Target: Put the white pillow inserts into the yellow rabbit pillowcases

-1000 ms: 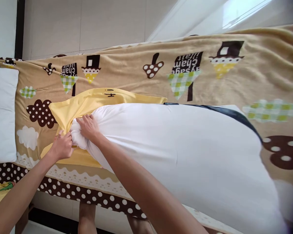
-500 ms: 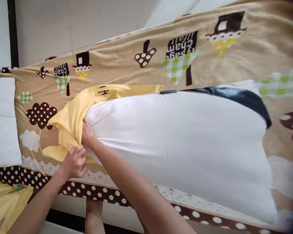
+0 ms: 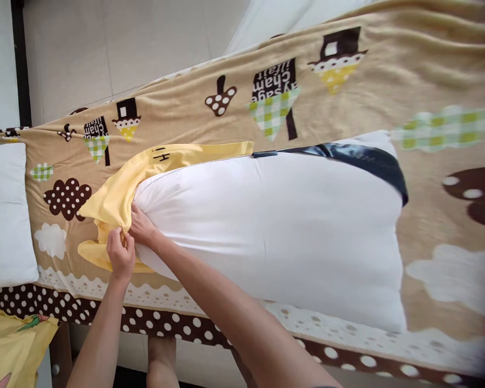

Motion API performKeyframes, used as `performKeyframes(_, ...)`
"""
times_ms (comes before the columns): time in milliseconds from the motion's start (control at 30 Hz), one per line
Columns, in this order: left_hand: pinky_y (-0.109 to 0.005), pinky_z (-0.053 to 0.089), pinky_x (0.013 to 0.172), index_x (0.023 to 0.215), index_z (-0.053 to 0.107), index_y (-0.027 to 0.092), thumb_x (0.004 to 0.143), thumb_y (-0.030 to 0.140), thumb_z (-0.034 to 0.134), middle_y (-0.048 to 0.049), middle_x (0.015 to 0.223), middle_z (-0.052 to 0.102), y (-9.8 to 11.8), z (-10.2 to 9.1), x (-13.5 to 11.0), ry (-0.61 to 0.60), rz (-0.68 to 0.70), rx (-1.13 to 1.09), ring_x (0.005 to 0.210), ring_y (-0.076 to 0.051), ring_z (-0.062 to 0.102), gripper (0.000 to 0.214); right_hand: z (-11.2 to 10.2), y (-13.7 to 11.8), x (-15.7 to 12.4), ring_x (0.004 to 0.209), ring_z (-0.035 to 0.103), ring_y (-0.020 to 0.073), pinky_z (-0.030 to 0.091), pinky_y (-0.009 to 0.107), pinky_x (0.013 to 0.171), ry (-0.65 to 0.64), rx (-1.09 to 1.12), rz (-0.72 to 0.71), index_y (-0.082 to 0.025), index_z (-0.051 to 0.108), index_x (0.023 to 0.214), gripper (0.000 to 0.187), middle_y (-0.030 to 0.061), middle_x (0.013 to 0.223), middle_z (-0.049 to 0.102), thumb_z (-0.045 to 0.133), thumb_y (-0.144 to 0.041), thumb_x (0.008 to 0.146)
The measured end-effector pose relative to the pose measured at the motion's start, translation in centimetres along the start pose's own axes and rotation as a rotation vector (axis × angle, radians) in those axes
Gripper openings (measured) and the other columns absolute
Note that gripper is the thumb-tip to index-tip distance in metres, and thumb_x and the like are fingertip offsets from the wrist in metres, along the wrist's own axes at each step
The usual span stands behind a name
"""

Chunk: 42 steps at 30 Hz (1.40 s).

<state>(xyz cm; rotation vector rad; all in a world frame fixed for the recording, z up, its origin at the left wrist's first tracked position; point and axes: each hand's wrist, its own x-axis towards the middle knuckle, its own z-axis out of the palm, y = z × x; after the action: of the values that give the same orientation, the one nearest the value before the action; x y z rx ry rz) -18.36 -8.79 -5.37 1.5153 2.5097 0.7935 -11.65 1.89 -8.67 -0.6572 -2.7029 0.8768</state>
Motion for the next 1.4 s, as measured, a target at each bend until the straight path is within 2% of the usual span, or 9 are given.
performKeyframes(133, -0.039, 0.045, 0.088, 0.108, 0.055, 0.013, 0.089, 0.025, 0.045, -0.0151, 0.102, 0.059, -1.5, 0.2, -0.2, -0.04, -0.024, 0.154, 0.101, -0.026, 0.056, 0.024, -0.9, -1.1, -1.7, 0.129, 0.045, 0.032, 0.021, 0.05, 0.116, 0.086, -0.063, 0.071, -0.01, 0.057, 0.127, 0.05, 0.0178, 0.13, 0.059, 0.062, -0.029, 0.08)
performKeyframes(233, -0.041, 0.043, 0.089, 0.114, 0.053, 0.012, 0.09, 0.025, 0.044, -0.018, 0.113, 0.058, -2.9, 0.0, -0.4, -0.116, -0.046, 0.22, 0.111, -0.03, 0.053, 0.029, -0.9, -4.2, -7.5, 0.142, 0.029, 0.0317, 0.02, 0.048, 0.115, 0.187, -0.159, 0.179, -0.007, 0.043, 0.142, 0.071, 0.02, 0.15, 0.039, 0.061, -0.038, 0.081)
performKeyframes(433, -0.047, 0.033, 0.097, 0.118, 0.055, 0.015, 0.085, 0.018, 0.048, -0.0159, 0.119, 0.057, -1.4, -0.9, -1.9, -0.131, -0.066, 0.428, 0.114, -0.029, 0.052, 0.034, 1.7, -6.2, -17.1, 0.137, 0.035, 0.0286, 0.028, 0.046, 0.102, 0.18, -0.367, 0.175, -0.029, 0.038, 0.147, 0.072, 0.0087, 0.15, 0.042, 0.051, -0.006, 0.08)
performKeyframes(600, -0.042, 0.036, 0.086, 0.099, 0.061, 0.013, 0.074, 0.029, 0.061, -0.014, 0.099, 0.058, -0.7, -2.0, -3.5, 0.009, -0.264, 0.619, 0.102, -0.03, 0.052, 0.029, 1.1, -3.7, -13.9, 0.108, 0.05, 0.0242, 0.033, 0.039, 0.082, 0.253, -0.252, 0.056, -0.023, 0.053, 0.134, 0.047, 0.0108, 0.125, 0.062, 0.046, -0.01, 0.09)
performKeyframes(667, -0.035, 0.036, 0.079, 0.073, 0.057, 0.017, 0.076, 0.028, 0.057, -0.0067, 0.076, 0.057, -0.6, -2.1, -3.6, -0.073, -0.32, 0.56, 0.083, -0.023, 0.053, 0.012, -0.1, -3.5, -12.2, 0.094, 0.051, 0.0225, 0.032, 0.038, 0.078, 0.224, -0.175, 0.112, -0.023, 0.059, 0.126, 0.041, 0.0091, 0.112, 0.066, 0.046, -0.009, 0.09)
performKeyframes(800, -0.027, 0.026, 0.06, 0.052, 0.04, 0.018, 0.078, 0.032, 0.056, 0.0013, 0.052, 0.041, 0.6, -2.8, -2.3, -0.238, -0.48, 0.339, 0.054, -0.012, 0.031, 0.034, -2.9, -4.3, -8.8, 0.086, 0.047, 0.0235, 0.03, 0.037, 0.073, 0.102, -0.041, 0.174, -0.022, 0.067, 0.111, 0.032, 0.0082, 0.093, 0.066, 0.045, -0.012, 0.091)
performKeyframes(1033, -0.022, 0.025, 0.051, 0.052, 0.031, 0.018, 0.081, 0.042, 0.055, 0.0045, 0.05, 0.027, 4.4, -5.3, -0.6, -0.22, -0.357, -0.163, 0.051, -0.008, 0.027, 0.045, -2.1, -4.5, -3.4, 0.093, 0.048, 0.026, 0.033, 0.04, 0.078, -0.014, 0.11, 0.144, -0.016, 0.068, 0.087, 0.021, 0.0118, 0.093, 0.065, 0.047, -0.019, 0.092)
performKeyframes(1233, -0.022, 0.029, 0.055, 0.055, 0.03, 0.019, 0.084, 0.042, 0.051, 0.005, 0.052, 0.027, 1.9, -2.8, -3.6, -0.036, -0.384, 0.008, 0.053, -0.008, 0.027, 0.043, 0.8, -4.2, -7.7, 0.115, 0.051, 0.0225, 0.037, 0.037, 0.092, -0.072, 0.251, -0.148, -0.012, 0.063, 0.115, 0.028, 0.013, 0.123, 0.063, 0.049, -0.012, 0.091)
performKeyframes(1400, -0.023, 0.03, 0.058, 0.057, 0.03, 0.019, 0.081, 0.03, 0.049, 0.0043, 0.053, 0.032, -0.4, -2.5, -6.0, -0.196, -0.297, 0.118, 0.054, -0.009, 0.032, 0.033, -4.5, 0.2, -13.2, 0.118, 0.055, 0.0189, 0.039, 0.036, 0.098, 0.0, 0.352, -0.07, -0.018, 0.065, 0.116, 0.031, 0.0092, 0.123, 0.065, 0.048, -0.017, 0.091)
